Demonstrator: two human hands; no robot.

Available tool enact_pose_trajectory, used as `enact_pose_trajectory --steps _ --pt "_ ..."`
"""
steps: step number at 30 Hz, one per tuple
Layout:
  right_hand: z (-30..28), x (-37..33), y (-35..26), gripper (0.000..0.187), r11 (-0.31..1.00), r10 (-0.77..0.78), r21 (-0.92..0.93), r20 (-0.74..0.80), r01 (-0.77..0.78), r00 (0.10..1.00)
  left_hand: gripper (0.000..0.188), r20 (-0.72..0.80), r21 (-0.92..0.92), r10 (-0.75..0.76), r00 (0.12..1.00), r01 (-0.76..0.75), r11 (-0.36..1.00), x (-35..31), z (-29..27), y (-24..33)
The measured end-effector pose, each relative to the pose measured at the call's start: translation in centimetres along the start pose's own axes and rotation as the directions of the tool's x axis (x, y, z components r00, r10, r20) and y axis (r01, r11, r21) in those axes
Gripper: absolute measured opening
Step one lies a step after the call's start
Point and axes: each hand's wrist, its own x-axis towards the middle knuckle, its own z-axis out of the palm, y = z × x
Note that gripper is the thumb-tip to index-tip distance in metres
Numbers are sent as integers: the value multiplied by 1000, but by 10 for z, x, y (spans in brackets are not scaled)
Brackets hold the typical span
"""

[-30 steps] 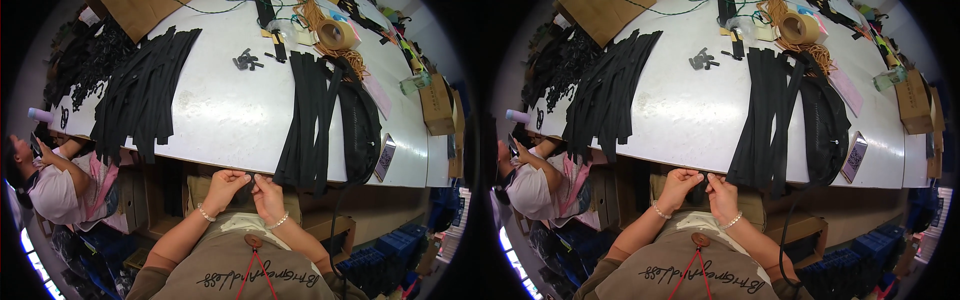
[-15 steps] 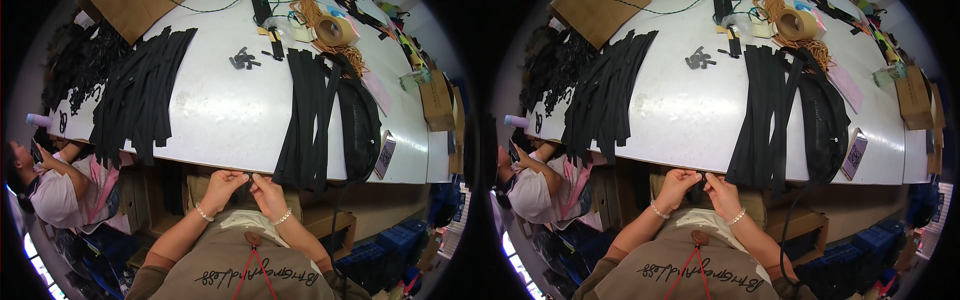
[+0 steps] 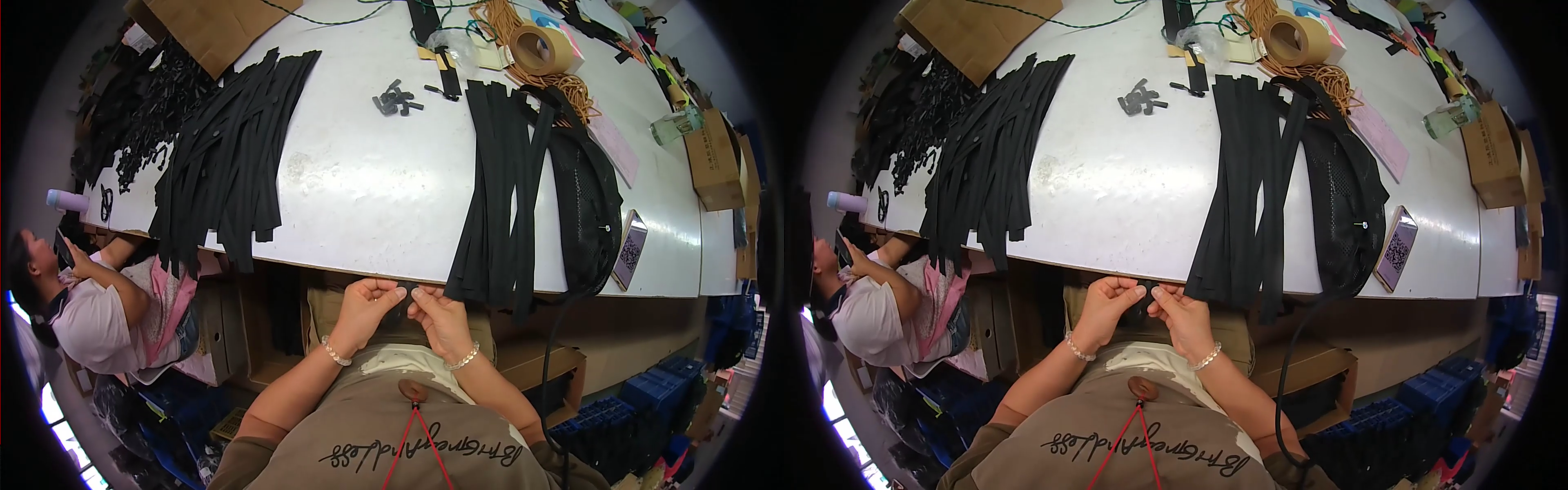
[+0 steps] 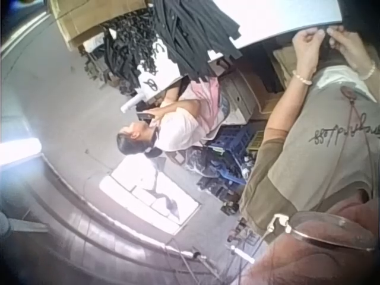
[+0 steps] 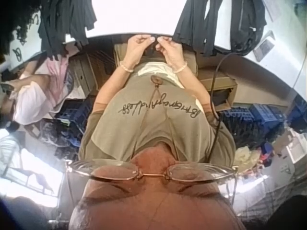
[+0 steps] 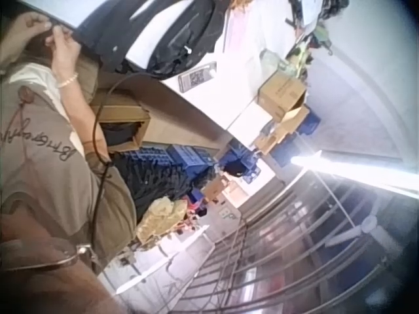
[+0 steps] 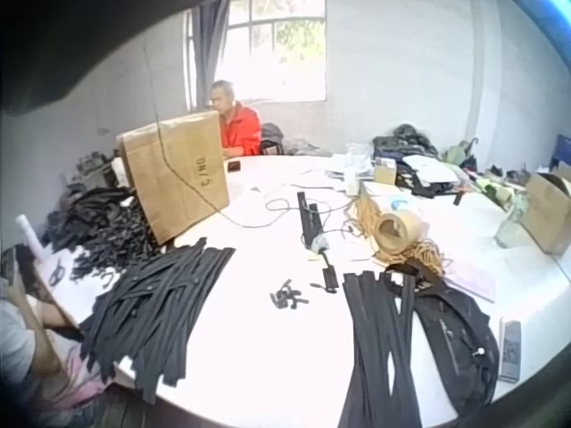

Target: Manually attaching plastic buckle components to black webbing straps at a manufacturing workbench.

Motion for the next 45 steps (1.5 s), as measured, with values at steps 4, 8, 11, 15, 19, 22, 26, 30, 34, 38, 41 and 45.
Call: enact_pose_trajectory --steps 4,8,11,15,19,22,26,30,34,38,41,45 --pt "-2 4 5 8 987 103 122 -13 -100 995 9 -15 -30 -38 999 38 999 1 2 -2" --pt "7 4 10 7 989 13 151 -107 3 994 6 4 -89 -26 1000 26 996 2 5 -1" --pt "14 4 10 7 982 -23 181 -154 51 988 4 16 -37 -54 998 54 998 1 5 7" --pt "22 4 7 8 987 -49 143 -172 75 984 4 30 0 9 1000 -9 1000 8 -2 -1" --pt "26 4 8 7 989 -62 123 -199 87 978 6 45 56 31 999 -33 998 9 -6 -3" --pt "15 6 7 8 993 2 120 -141 15 990 8 14 14 -15 1000 15 1000 5 -3 -3" --pt "6 -1 4 10 997 29 65 17 -30 999 11 -18 -34 33 999 -34 999 -9 -2 -4" --pt "6 -15 -5 9 997 -83 2 137 83 987 13 80 97 342 936 -349 932 -22 0 7" --pt "6 -18 -11 12 951 -297 12 303 308 906 16 202 253 577 791 -612 750 -23 1 18" --pt "6 -23 -16 14 895 -391 -65 359 441 847 19 290 338 652 701 -712 615 -26 4 26" --pt "5 -27 -19 15 861 -427 -95 397 500 812 17 316 345 681 660 -749 566 -30 5 29" --pt "6 -29 -21 14 845 -443 -110 403 523 801 15 324 330 693 644 -763 556 -32 6 30"
